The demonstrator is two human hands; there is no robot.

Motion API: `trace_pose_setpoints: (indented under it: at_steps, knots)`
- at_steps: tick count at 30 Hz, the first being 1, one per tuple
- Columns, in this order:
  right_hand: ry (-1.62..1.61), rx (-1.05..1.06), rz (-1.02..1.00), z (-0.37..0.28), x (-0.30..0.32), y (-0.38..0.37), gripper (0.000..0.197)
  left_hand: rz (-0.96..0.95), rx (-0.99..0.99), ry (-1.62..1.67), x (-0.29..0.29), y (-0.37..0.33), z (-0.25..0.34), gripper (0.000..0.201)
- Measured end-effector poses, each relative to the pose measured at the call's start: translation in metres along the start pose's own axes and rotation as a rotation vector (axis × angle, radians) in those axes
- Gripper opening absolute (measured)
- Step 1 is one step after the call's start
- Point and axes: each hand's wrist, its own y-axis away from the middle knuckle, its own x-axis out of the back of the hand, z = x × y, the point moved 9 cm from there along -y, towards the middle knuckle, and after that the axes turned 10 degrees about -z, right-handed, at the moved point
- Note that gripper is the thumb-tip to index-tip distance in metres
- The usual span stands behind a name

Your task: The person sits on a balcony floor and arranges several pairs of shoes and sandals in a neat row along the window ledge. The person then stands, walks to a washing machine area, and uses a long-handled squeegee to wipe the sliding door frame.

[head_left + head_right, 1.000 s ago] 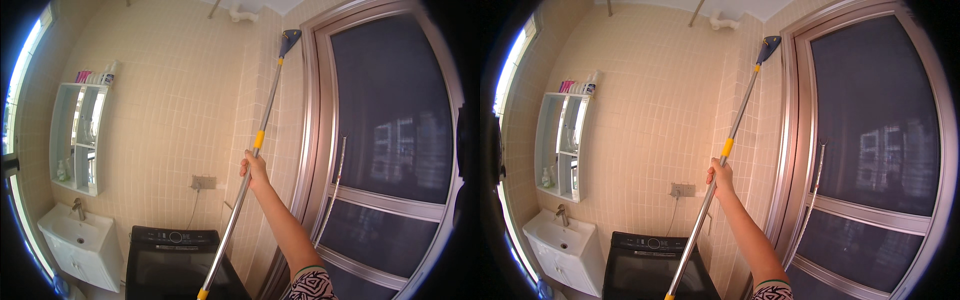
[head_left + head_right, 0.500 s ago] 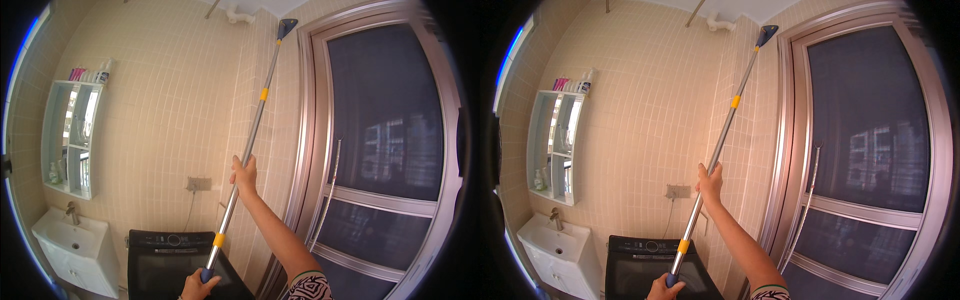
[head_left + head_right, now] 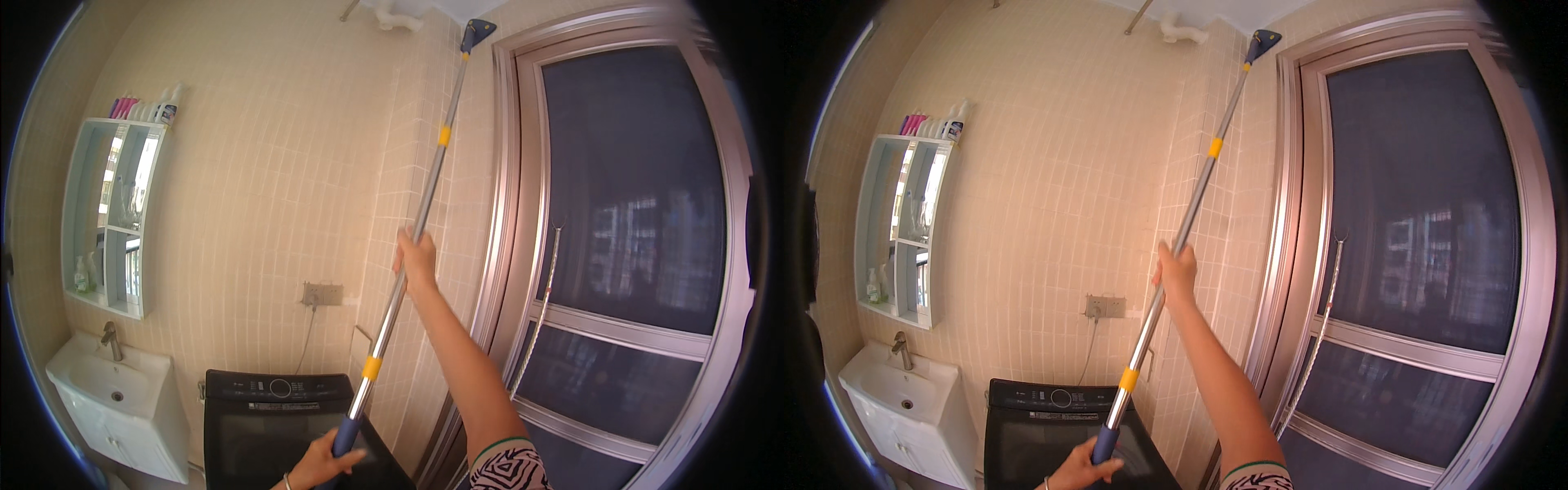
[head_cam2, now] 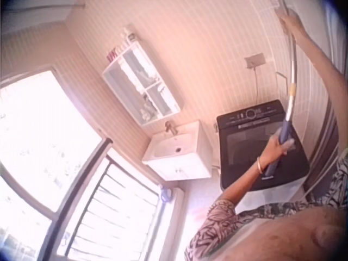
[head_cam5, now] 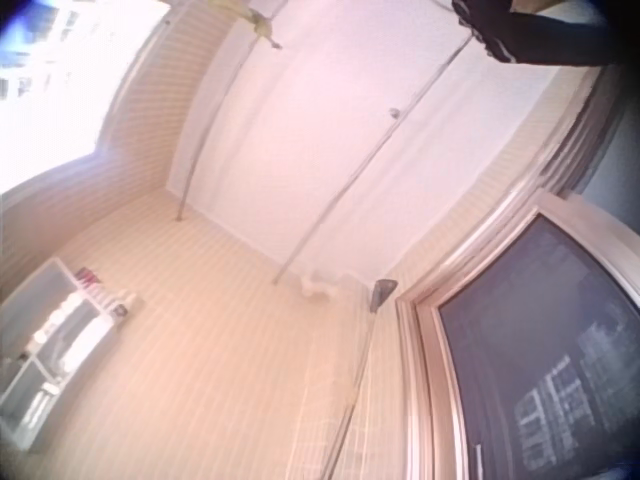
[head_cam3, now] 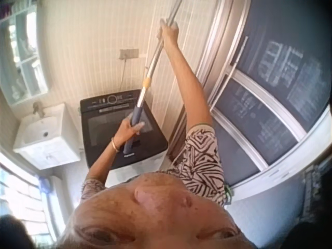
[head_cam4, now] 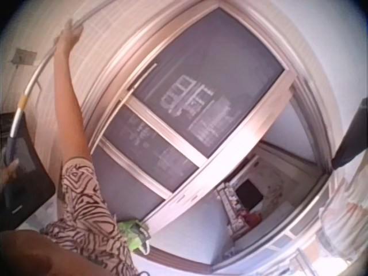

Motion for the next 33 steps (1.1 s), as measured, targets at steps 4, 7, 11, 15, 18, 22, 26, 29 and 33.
trace_pose_setpoints:
  at_steps: [4,7,11,15,18,22,26,29,33]
  knots:
    - [0.035,-0.041,0.02,0.034,0.003,0.065,0.032,0.097,0.056,0.209,-0.019,0.062,-0.051,0.032]
    - [0.022,-0.079,0.007,0.044,0.004,0.089,0.035,0.151,0.048,0.195,-0.026,0.087,-0.079,0.033]
    - [0.092,-0.064,0.009,0.036,0.006,0.08,0.036,0.133,0.103,0.225,-0.031,0.11,-0.107,0.033]
    - [0.055,-0.045,0.012,0.029,-0.001,0.05,0.033,0.218,0.063,0.232,-0.02,0.116,-0.1,0.034]
    - [0.079,-0.019,0.013,0.018,-0.012,0.02,0.028,0.322,0.009,0.15,-0.003,0.111,-0.071,0.034]
    - [0.073,0.024,0.0,-0.02,-0.005,-0.035,0.024,0.368,-0.071,0.029,-0.004,0.096,-0.019,0.038]
    - [0.009,-0.011,-0.023,-0.032,0.003,-0.044,0.027,0.357,-0.144,-0.104,-0.015,0.087,0.015,0.045]
    - [-0.075,-0.002,-0.064,-0.043,0.012,-0.034,0.026,0.352,-0.202,-0.179,-0.022,0.088,0.022,0.051]
    - [-0.031,-0.012,-0.033,-0.059,0.026,-0.023,0.023,0.301,-0.209,-0.169,-0.036,0.082,0.012,0.053]
